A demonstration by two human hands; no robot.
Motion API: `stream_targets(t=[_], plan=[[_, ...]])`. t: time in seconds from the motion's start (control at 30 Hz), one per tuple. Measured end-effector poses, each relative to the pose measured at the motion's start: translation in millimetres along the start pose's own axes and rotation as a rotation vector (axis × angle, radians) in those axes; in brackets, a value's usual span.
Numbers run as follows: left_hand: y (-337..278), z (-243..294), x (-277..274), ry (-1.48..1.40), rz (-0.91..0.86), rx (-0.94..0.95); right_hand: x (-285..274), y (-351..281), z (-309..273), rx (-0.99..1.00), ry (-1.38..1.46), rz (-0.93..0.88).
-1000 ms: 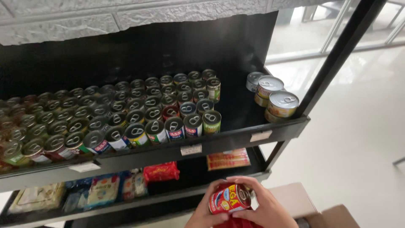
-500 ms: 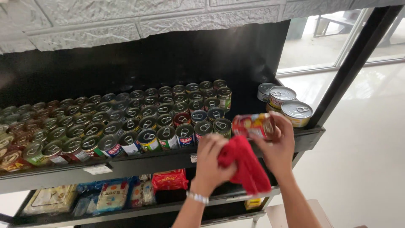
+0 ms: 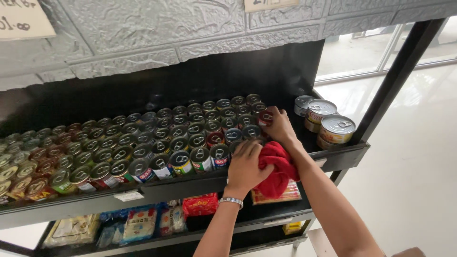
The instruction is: Taking cans from a box, wiping them with a cloth, and placing them on a display shelf.
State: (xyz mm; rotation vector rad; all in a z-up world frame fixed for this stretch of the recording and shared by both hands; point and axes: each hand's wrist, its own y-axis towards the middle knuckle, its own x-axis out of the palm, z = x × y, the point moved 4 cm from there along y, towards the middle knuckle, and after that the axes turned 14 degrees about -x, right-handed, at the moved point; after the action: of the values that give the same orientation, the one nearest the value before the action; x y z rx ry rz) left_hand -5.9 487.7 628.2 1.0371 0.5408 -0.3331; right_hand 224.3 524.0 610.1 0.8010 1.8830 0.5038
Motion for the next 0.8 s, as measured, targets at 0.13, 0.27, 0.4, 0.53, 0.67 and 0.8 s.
stream_targets(t=[0.13,0.27,0.4,0.53,0.67,0.8], plan=[[1.3,-6.5,2.1,-0.012,-0.003,0.004,26.1,3.0,29.6,-0.101,0.028,0.032],[-3.8,-7.6,5.1,-0.036,-0.006,-0.013,7.7,-22.9,35.3,-0.106,0.093,0.019],[-5.0,-1.2,-6.7,-0.072,0.066,0.087,-46.3,-82.3,-16.3,0.028,0.574,0.277],[-66.4,-12.2,34.1,-0.154,-0.170,0.230,-99.1,-205.1,-81.6,0.005,0.835,0.243],[-137.4,47.7,73.3,-0.471,-0.478,-0.250,-92.3,-337.8,-66.6,0.554,1.063,-0.127],[-225.4,133.3,144.0,-0.652,-1.020,-0.579,-144.6,-433.6,-41.6,0.552,1.171,0.244]])
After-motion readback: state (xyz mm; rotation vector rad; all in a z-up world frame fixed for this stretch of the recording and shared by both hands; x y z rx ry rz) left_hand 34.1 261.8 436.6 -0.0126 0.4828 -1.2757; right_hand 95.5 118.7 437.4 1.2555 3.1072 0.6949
